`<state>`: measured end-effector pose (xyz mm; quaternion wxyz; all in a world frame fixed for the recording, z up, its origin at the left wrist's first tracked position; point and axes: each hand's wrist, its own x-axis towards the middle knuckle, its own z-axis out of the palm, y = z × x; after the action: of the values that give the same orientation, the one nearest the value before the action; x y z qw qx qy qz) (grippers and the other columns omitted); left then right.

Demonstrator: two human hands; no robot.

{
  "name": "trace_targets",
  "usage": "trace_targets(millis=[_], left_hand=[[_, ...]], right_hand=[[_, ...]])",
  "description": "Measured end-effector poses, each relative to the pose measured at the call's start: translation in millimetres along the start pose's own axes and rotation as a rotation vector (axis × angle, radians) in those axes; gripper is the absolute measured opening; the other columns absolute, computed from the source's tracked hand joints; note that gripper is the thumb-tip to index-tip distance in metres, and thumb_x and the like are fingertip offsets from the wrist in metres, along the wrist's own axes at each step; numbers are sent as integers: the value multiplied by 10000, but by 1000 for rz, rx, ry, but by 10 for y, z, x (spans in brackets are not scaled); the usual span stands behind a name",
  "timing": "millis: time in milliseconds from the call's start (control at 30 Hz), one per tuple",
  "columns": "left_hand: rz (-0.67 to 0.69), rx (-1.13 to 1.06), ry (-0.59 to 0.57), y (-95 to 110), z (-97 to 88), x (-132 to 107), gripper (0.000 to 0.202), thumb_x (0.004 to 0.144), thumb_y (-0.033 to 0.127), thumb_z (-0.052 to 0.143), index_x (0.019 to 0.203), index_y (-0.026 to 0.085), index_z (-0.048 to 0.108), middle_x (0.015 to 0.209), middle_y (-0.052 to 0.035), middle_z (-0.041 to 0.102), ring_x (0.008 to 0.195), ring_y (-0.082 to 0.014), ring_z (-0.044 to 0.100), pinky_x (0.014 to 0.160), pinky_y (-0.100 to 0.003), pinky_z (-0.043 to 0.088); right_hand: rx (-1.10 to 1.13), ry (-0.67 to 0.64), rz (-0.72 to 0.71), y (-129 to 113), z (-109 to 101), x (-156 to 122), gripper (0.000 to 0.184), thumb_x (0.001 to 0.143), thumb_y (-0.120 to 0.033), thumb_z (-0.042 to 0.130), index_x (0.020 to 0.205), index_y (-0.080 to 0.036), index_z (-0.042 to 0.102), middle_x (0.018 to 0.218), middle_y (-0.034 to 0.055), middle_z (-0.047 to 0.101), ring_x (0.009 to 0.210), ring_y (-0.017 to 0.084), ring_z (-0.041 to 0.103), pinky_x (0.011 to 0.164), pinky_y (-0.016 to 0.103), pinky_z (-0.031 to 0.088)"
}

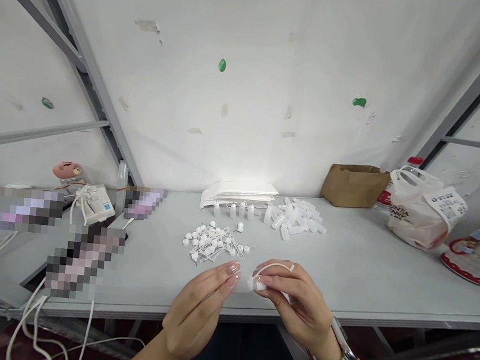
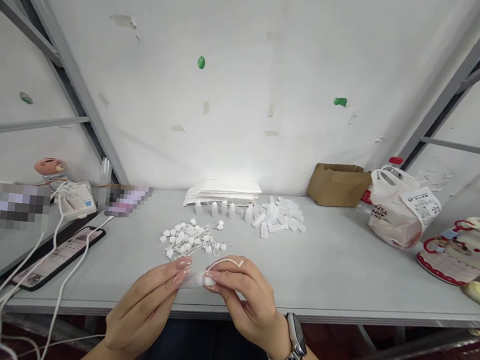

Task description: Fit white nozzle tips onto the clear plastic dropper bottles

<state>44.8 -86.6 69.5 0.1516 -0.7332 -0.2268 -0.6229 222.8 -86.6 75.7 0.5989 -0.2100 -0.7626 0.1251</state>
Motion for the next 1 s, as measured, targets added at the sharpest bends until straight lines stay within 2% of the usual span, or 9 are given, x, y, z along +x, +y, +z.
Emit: trace_targets(millis=[200,400,533,600,767,867,1000], left_hand=[[-84,-69,-30,43,-22,72,428,726,-72,589,1065,185,635,981,-50,717,857,-185,689,692,-300,619],[-20,-100,-99,54,-153,54,396,742,-34,592,1098,139,623,983,-77,711,899,-213,680,705,-313,620],[5,-111,-121,57,-219,52,414,731,-19,615,1120,122,613,970,-80,712,909,-218,676,711,-309,618],[10,-112,-123,56,-233,55,424,725,-25,616,1123,120,614,973,-84,712,912,-223,675,707,-310,618],[-6,-122,-148,67,-252,77,432,727,-30,608,1131,122,609,993,-89,706,932,-231,668,713,-322,619],[-9,-122,-141,84,-253,97,429,722,-36,610,1124,114,612,1007,-91,700,935,-223,665,724,-312,614],[-46,-130,-135,93,-219,123,385,722,-52,606,1071,108,636,1012,-92,698,909,-210,671,713,-298,610]], right_hand=[[-153,-57,-144,73,-42,-126,550,808,-19,541,1286,-284,474,985,64,705,918,229,667,767,422,580],[-249,-224,-170,-80,-144,-199,678,797,-16,577,1378,-273,340,1063,41,699,969,232,664,840,393,585],[-352,-232,-323,-243,-170,-81,713,755,25,625,1379,-147,328,950,84,727,894,229,691,815,336,607],[-370,-218,-367,-278,-162,-50,719,728,42,647,1364,-121,353,920,88,730,876,233,695,819,323,608],[-308,-200,-230,-288,-148,-67,696,734,48,631,1313,-284,433,996,5,714,876,224,694,789,318,618],[-316,-220,-230,-265,-168,-102,713,748,38,620,1356,-247,378,991,24,721,906,219,688,822,314,602],[-304,-240,-214,-191,-172,-162,559,841,-49,533,1360,-196,383,1040,72,707,994,226,651,847,364,576]])
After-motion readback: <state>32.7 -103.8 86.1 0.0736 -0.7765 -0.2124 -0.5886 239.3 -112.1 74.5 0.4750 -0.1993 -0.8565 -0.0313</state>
